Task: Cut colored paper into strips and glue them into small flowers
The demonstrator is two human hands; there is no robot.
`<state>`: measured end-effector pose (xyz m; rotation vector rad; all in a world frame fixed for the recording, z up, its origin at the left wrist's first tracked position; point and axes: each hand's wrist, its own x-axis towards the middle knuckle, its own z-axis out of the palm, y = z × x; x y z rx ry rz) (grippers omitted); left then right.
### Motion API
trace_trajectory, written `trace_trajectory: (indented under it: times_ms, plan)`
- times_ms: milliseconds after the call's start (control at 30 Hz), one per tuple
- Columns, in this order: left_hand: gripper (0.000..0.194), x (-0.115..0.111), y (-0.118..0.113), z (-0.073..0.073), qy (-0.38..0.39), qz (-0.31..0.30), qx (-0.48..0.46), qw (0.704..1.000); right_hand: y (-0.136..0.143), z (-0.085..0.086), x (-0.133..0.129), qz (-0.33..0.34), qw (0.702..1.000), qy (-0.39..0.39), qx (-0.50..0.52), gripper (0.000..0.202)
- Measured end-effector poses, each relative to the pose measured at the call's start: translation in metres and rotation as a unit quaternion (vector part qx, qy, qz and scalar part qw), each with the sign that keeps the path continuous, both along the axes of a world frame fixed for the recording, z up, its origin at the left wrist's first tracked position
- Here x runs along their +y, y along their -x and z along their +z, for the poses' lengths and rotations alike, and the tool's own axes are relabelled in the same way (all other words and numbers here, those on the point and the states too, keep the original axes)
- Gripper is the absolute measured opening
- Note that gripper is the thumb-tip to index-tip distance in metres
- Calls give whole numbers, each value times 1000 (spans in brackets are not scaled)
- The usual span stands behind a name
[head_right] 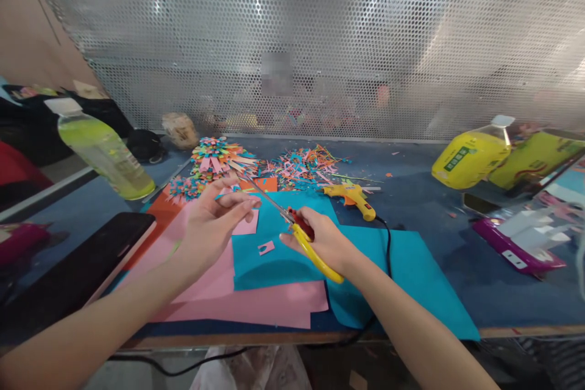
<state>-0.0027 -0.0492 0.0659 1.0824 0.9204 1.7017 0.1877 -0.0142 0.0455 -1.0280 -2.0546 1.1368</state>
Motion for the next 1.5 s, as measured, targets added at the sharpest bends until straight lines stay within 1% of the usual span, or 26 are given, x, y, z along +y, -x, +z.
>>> trace_trajectory:
  times_ms: [133, 267, 433, 800, 967, 1267, 1500]
  plan:
    - [44, 0, 0, -3, 13, -3, -20, 1000, 0, -2, 0, 4, 1000, -6, -7, 27]
    - [40, 0, 0, -3, 17, 1, -16, 1000, 0, -3, 0, 3, 1000, -6, -11, 28]
    - [40, 0, -1, -3, 16, 1, -15, 1000, 1, -3, -1, -1, 1000, -12, -18, 30]
    - [37, 0, -5, -4, 22, -5, -2, 1000, 2, 2, -4, 10, 999, -2, -52, 31]
    - [37, -1, -5, -4, 16, -16, -17, 1000, 2, 4, -4, 3, 998, -6, -60, 31]
    - [38, 1, -4, -6, 12, -20, -16, 1000, 0, 5, -4, -14, 997, -18, -79, 31]
    - [37, -1, -2, -7, 8, -18, 5, 1000, -1, 9, -6, -6, 996, -10, -86, 30]
